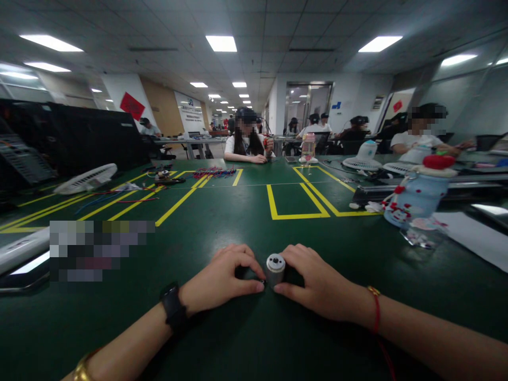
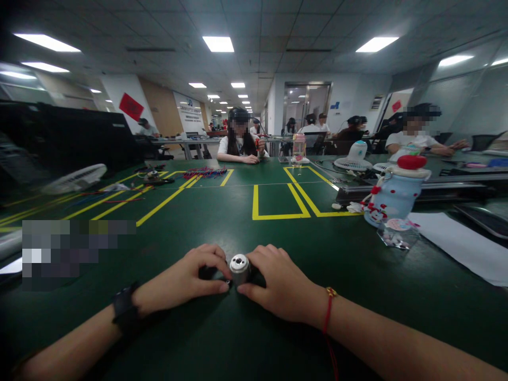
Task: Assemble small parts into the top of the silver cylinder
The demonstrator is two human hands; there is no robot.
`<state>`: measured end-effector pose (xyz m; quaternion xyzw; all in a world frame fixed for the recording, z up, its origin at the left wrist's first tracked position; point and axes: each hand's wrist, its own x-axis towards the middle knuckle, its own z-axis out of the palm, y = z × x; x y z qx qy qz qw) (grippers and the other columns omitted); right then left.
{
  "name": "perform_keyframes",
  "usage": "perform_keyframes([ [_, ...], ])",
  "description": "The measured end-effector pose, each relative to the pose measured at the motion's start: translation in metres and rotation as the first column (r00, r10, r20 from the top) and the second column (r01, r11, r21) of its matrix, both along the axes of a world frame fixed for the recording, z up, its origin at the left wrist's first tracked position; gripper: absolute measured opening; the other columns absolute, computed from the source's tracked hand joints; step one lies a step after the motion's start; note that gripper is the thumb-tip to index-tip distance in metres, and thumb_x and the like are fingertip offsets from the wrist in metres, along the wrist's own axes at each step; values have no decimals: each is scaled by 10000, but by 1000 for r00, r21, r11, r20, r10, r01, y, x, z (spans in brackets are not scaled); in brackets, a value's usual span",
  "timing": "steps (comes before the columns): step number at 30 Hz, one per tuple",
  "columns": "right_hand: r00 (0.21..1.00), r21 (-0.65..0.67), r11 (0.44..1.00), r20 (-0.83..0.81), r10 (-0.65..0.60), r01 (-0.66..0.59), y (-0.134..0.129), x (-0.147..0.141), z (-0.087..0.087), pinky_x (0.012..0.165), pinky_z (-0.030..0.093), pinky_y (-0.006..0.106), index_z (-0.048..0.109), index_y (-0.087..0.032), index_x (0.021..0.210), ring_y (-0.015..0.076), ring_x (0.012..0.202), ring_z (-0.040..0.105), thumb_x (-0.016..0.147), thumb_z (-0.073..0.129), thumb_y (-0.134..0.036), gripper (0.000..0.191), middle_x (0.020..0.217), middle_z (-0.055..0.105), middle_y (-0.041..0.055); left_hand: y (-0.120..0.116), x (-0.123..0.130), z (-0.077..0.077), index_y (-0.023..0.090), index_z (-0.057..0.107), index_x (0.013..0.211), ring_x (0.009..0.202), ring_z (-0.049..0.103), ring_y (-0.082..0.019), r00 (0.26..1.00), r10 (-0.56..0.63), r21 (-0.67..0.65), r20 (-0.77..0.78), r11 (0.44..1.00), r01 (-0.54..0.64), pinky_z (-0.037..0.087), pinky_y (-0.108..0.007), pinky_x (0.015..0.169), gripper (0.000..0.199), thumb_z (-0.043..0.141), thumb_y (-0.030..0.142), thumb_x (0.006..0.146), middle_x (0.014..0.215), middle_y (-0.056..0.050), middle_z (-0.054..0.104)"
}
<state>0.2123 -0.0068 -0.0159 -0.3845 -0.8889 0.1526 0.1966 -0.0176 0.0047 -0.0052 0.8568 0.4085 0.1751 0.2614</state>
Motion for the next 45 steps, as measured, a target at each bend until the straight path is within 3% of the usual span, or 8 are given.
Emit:
perform_keyframes([
  [3,1000,8,1000,0,1,-1,0,1,0,771,375,348,548,-202,968,205,859,475,817,647,-363,242,964,568,33,0,0,3,239,700,872,920,566,-190,998,3,-45,66,999,0,405,-313,830,137,645,347,808,970,-16,631],
  [6,1000,11,1000,-1,3,-3,0,2,0,769,376,347,550,-199,969,208,862,476,817,647,-355,239,967,571,40,-1,1,8,227,687,910,890,575,-183,987,77,-61,138,996,-70,428,-298,792,151,612,331,832,967,-20,640],
  [9,1000,13,1000,-2,2,-2,0,2,0,767,376,353,551,-197,967,214,858,477,822,637,-364,238,962,573,46,-2,3,13,215,678,926,874,581,-185,967,146,-29,207,989,-143,441,-298,779,170,591,336,845,960,-28,646],
  [14,1000,21,1000,0,-3,3,-1,1,0,773,376,358,553,-203,979,217,861,478,816,643,-362,245,964,574,44,-8,12,20,222,674,965,915,579,-185,940,148,28,309,986,-164,448,-309,821,173,576,324,865,989,-34,636],
  [23,1000,34,999,2,-2,2,1,1,-3,785,375,365,549,-201,1012,222,880,478,818,638,-364,269,983,572,49,-13,26,20,279,703,1018,927,569,-185,946,132,46,297,987,-153,452,-310,831,198,564,289,877,1001,-29,606],
  [37,1000,32,999,-11,3,-3,0,1,-3,779,373,362,549,-202,1005,220,873,483,814,649,-355,264,981,577,51,-14,23,21,307,681,1088,976,560,-196,963,108,-34,246,994,-102,435,-317,862,262,494,335,907,1056,-29,603],
  [42,1000,12,1000,-4,4,-4,0,1,-1,793,373,368,544,-207,981,216,869,482,828,632,-364,237,981,573,42,-7,16,15,272,622,1168,918,564,-195,921,253,-124,296,966,-225,440,-302,786,313,478,353,902,1081,-34,616],
  [45,1000,2,1000,1,1,-1,0,1,0,790,375,369,544,-208,979,216,863,481,829,628,-377,241,970,571,39,3,6,8,231,645,1119,743,558,-167,878,359,-216,316,929,-302,430,-272,680,321,482,385,890,852,-17,630],
])
